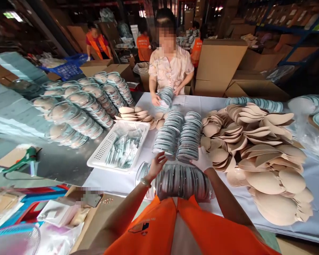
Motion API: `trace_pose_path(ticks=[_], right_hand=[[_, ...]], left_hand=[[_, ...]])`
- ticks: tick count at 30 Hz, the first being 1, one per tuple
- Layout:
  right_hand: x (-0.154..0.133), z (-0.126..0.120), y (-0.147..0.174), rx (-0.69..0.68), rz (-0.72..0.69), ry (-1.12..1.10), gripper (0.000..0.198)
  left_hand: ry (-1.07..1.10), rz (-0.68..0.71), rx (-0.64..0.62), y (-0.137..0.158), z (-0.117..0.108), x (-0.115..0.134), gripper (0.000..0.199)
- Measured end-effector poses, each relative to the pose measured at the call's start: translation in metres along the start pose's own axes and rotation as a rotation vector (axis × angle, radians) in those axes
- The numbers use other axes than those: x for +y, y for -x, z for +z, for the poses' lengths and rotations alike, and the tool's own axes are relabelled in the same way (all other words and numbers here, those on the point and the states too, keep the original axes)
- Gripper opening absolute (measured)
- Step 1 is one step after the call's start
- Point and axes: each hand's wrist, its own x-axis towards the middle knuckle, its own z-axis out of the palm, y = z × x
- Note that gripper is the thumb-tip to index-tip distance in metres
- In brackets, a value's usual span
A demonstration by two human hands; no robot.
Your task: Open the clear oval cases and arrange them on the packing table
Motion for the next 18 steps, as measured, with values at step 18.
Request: trace_pose_path(ticks=[18], right_hand=[[0.062,0.029,0.122,0.145,0.439,-0.305,0.046]], left_hand=[[-0.772,0.49,-0.605,0.056,0.097,0.048,0.114]])
